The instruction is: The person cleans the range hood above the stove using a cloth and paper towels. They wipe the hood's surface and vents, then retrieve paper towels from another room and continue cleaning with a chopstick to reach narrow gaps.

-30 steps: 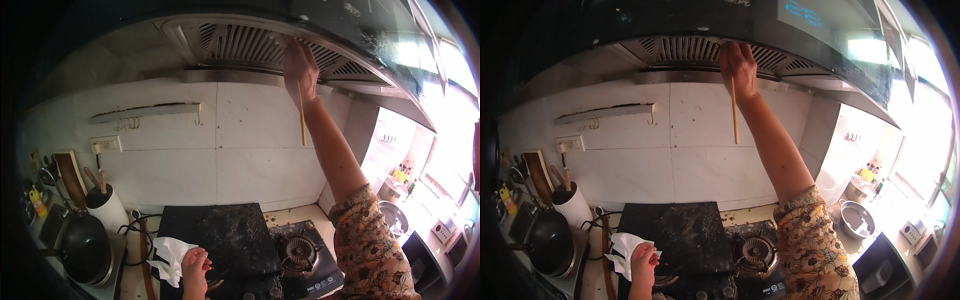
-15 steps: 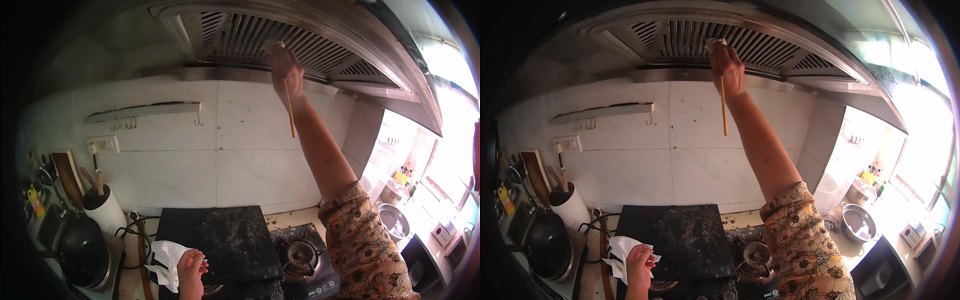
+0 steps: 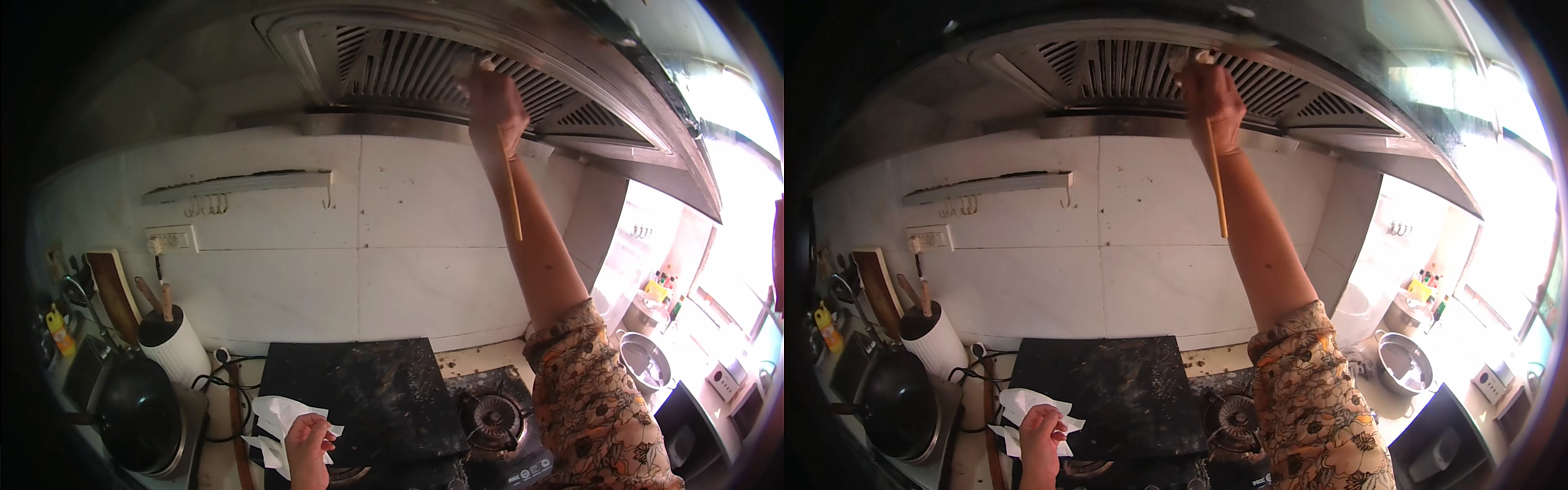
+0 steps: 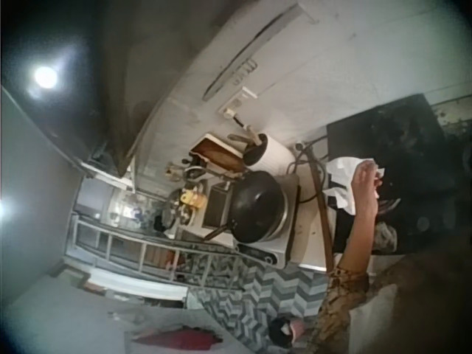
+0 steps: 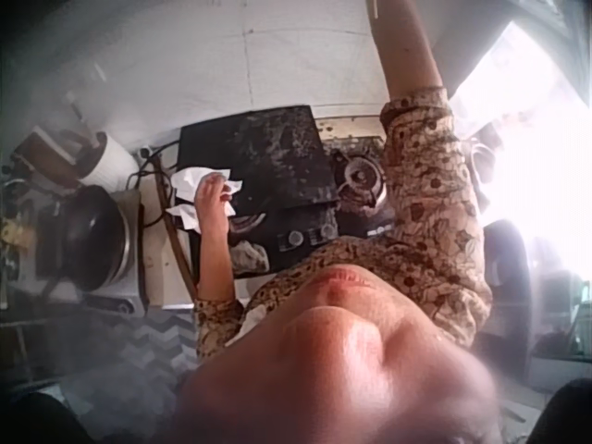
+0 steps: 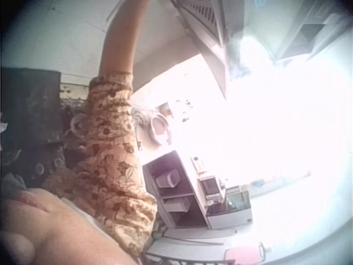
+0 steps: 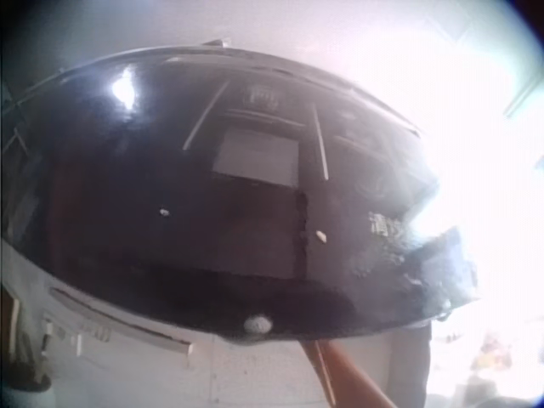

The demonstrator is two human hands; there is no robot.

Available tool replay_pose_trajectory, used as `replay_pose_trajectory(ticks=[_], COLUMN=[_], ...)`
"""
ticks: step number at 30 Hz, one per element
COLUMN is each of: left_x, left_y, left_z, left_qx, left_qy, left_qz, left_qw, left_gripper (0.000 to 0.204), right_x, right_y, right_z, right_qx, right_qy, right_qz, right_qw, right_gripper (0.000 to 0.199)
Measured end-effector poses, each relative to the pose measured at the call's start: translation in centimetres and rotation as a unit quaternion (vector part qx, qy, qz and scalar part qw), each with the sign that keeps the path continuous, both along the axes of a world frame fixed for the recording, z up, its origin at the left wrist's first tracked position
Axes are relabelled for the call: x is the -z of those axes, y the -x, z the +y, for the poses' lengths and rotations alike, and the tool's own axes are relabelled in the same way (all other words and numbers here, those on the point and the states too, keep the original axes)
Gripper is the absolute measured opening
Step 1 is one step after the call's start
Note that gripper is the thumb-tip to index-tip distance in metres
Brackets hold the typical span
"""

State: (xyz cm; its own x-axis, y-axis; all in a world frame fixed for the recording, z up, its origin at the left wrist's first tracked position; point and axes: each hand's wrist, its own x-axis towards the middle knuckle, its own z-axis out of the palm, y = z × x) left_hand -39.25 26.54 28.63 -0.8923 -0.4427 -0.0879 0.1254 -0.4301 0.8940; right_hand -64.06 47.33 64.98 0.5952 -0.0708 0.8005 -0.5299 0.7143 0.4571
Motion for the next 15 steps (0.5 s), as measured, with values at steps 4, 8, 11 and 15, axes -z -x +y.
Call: replay_pose_trajectory(ticks=[4, 8, 11, 15], left_x=[0.3, 0.6, 0.1, -0.1], left_y=[-0.1, -0.4, -1.0, -2.0], left_z=[-0.2, -0.7, -0.4, -0.9], left_qx=[-0.011, -0.032, -0.034, -0.038], left_qy=[0.009, 0.012, 0.007, 0.018], left_qz=[-0.011, -0.005, -0.001, -0.006], left_qw=[1.000, 0.999, 0.999, 0.999], left_gripper=[0.005, 0.004, 0.003, 0.004], right_x=[0.1, 0.0, 1.6, 2.8], right_y=[0.8, 1.4, 4.8, 6.4], right_z=[-1.7, -2.5, -2.7, -3.7], right_qx=[-0.094, -0.030, -0.058, -0.213], right_qy=[0.032, 0.043, 0.049, 0.114], right_qz=[-0.045, -0.028, -0.133, -0.280], right_qw=[0.994, 0.998, 0.988, 0.929], right_gripper=[0.005, 0.008, 0.007, 0.011])
